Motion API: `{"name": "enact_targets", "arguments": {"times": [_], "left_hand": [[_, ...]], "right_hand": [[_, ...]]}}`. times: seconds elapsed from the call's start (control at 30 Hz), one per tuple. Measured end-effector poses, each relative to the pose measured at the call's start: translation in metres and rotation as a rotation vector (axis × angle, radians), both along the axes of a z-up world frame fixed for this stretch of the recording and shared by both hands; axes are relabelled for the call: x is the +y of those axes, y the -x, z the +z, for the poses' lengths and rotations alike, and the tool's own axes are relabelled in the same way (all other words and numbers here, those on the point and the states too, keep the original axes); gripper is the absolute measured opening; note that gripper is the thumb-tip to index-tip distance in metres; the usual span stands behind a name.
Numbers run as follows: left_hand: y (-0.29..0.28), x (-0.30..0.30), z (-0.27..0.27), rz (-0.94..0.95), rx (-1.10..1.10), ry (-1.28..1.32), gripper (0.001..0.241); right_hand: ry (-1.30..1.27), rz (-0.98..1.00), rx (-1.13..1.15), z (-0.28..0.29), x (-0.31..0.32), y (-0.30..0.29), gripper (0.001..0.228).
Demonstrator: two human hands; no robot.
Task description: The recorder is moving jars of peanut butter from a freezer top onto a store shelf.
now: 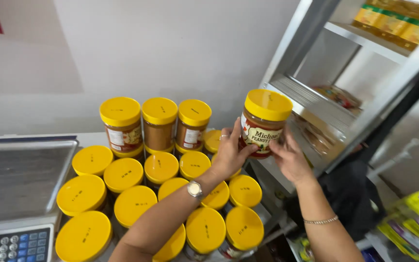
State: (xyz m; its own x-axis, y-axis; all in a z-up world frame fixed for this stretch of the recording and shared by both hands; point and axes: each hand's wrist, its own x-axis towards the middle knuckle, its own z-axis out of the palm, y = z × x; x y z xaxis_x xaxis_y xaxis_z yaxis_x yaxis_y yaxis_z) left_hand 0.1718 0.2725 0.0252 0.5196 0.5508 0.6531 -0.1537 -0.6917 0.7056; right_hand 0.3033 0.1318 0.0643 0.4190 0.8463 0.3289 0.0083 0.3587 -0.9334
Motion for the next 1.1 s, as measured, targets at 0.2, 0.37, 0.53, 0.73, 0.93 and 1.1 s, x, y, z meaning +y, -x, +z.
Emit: {"name": "enact_targets", "arguments": {"times": [0.2,0.37,0.53,0.73,0.93,1.1], "left_hand": [[0.022,-0.08,0.019,-0.338,-0.034,0.019,0.092],[0.028,-0.176,0.052,-0.548,-0.036,0.069,0.09],[0.033,-0.277,0.08,-0.842,-0.017,0.137,0.091],[0.009,-0.394,0.083,-1.103,-0.172,0.018,0.091],[-0.002,-0.498,0.105,-1.284,-0.098,0.076,0.093],[-0.036,-0.564,0.127,-1.321,-0.289,-0.018,0.086]], "right_hand": [[-0.051,-0.226,-0.169,0.015,-0.123,0.041,0.087],[-0.091,-0.393,-0.115,0.044,-0.234,0.091,0.088],[-0.052,-0.723,-0.182,0.052,-0.354,0.119,0.073],[0.024,-1.036,-0.212,0.074,-0.476,0.166,0.062],[0.081,-1.229,-0.316,0.089,-0.562,0.204,0.063],[0.021,-1.315,-0.288,0.109,-0.619,0.199,0.062]]}}
